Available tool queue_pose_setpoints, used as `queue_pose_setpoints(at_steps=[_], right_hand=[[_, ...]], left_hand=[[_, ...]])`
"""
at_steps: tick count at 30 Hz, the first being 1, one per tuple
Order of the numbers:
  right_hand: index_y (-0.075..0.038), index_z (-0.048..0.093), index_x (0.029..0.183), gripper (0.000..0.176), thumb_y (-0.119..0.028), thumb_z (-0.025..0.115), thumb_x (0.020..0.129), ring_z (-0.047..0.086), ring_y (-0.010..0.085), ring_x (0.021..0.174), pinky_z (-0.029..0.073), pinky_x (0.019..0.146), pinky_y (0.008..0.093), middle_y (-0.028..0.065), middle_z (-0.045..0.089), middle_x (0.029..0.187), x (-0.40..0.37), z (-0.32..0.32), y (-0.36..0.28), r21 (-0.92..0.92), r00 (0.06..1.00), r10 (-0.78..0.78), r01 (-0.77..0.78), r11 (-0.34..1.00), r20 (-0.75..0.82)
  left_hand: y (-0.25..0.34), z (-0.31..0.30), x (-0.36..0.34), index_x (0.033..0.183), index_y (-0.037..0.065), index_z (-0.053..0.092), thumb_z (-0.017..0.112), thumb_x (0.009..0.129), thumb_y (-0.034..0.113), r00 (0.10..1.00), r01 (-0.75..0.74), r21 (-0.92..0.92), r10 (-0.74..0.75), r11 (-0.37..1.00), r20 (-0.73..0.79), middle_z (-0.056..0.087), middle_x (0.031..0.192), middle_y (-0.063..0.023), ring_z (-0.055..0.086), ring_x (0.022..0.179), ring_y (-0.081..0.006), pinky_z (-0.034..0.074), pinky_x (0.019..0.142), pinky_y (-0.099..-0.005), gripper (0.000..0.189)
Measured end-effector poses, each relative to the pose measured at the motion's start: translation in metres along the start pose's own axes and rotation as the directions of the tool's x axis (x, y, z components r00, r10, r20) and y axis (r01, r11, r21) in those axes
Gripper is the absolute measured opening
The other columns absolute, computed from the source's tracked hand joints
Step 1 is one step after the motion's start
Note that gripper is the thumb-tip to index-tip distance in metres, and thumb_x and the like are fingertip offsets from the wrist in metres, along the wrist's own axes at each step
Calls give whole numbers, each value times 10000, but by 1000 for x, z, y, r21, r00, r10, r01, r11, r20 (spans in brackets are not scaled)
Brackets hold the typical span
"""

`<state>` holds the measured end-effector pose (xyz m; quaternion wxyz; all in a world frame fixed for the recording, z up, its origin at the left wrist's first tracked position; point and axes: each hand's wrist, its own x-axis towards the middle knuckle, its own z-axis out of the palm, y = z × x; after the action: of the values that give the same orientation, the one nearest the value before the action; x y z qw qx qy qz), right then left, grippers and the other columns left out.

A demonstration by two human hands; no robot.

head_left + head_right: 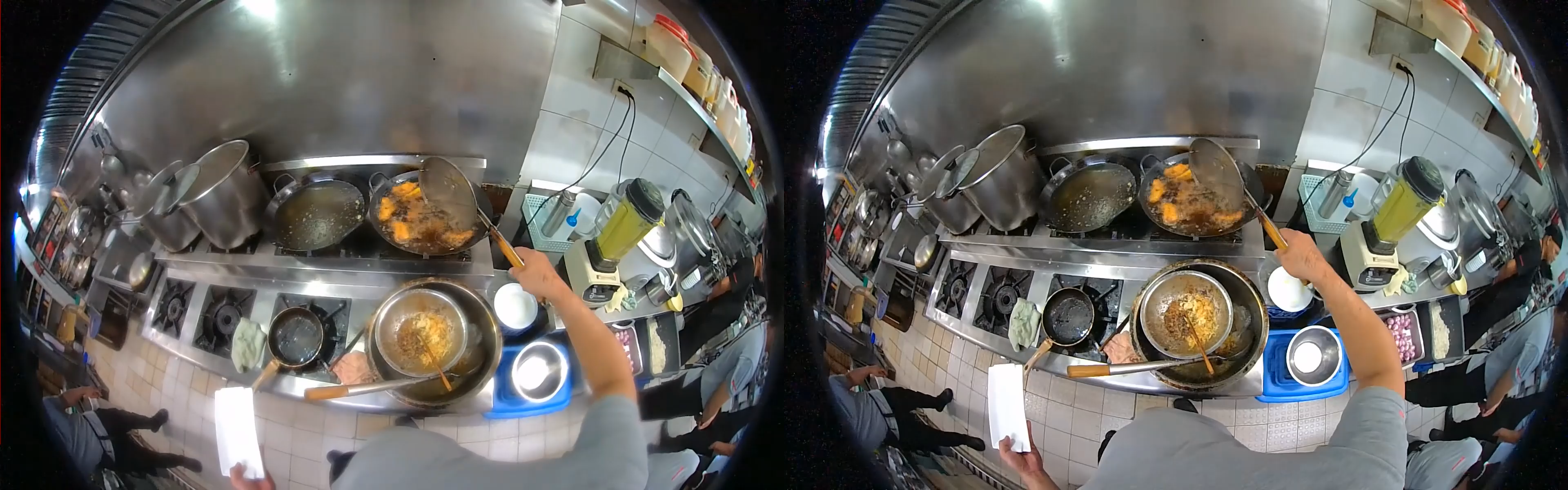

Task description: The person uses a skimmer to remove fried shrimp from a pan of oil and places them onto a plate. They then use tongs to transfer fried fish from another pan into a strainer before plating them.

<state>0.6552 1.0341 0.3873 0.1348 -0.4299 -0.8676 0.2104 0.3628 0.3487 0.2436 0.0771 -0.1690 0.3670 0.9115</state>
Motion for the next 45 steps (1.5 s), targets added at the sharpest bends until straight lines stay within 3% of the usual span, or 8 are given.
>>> queue_pose_setpoints(at_steps=[14, 17, 21, 25, 30, 33, 42, 45], right_hand=[[-4, 601, 1062, 279, -150, 684, 839, 664, 383, 699, 538, 657, 441, 218, 651, 789, 32, -33, 46, -273, 940, -339, 319, 908, -30], [-13, 592, 975, 170, -101, 673, 854, 647, 259, 565, 513, 518, 405, 132, 642, 727, 31, -55, 40, 81, 980, 30, -47, 996, 199], [-11, 602, 975, 167, -84, 675, 843, 583, 134, 506, 491, 461, 310, 59, 589, 696, 31, -38, 37, 350, 912, 217, -341, 873, 348], [-20, 598, 950, 130, -75, 657, 848, 561, 122, 494, 486, 470, 301, 48, 589, 695, 18, -3, 27, 383, 932, 173, -294, 876, 319], [-18, 601, 934, 139, -94, 663, 836, 559, 140, 491, 487, 481, 323, 62, 590, 683, 4, 26, 3, 392, 976, 82, -157, 906, 200], [1, 600, 916, 169, -128, 661, 824, 577, 161, 514, 499, 513, 350, 82, 584, 657, 11, 53, 0, 186, 990, -141, 138, 973, 4], [17, 600, 909, 176, -127, 621, 811, 672, 247, 617, 534, 590, 392, 144, 629, 663, 44, 124, -33, 276, 987, 158, -141, 951, -41], [15, 612, 891, 185, -153, 598, 813, 636, 436, 975, 498, 845, 485, 277, 670, 925, 55, 141, -34, 268, 973, 192, -153, 951, -126]], left_hand=[[7, -14, -16, 1433, -16, 367, 500, 851, 136, 998, -32, 57, 29, 998, 48, 550, 1315, -190, 597, 1152, -374, 538, 965, -595, 616], [9, -11, -20, 1429, -14, 373, 510, 852, 133, 998, -58, 62, 60, 996, -24, 548, 1317, -189, 592, 1158, -375, 534, 970, -597, 611], [12, -15, -12, 1425, -15, 377, 519, 853, 128, 998, -62, 50, 61, 997, 21, 548, 1317, -188, 590, 1161, -374, 529, 978, -598, 607], [9, -12, -6, 1422, -16, 379, 521, 854, 127, 999, -48, 22, 48, 999, -4, 550, 1316, -187, 590, 1163, -372, 525, 981, -600, 602], [6, -2, -4, 1421, -16, 381, 525, 854, 132, 998, -29, 32, 27, 999, 55, 553, 1311, -189, 592, 1163, -372, 525, 978, -600, 604], [5, 6, -5, 1424, -16, 379, 528, 851, 135, 995, -32, 54, 26, 998, 97, 553, 1313, -193, 594, 1162, -375, 525, 975, -600, 611], [11, -12, -1, 1435, -18, 367, 524, 843, 129, 997, -40, 23, 38, 999, 71, 546, 1331, -196, 598, 1162, -384, 532, 962, -606, 630], [20, -58, 21, 1343, -106, 452, 524, 834, 108, 995, 38, -13, -36, 999, 97, 581, 1279, -244, 557, 1201, -393, 453, 1063, -534, 556]])
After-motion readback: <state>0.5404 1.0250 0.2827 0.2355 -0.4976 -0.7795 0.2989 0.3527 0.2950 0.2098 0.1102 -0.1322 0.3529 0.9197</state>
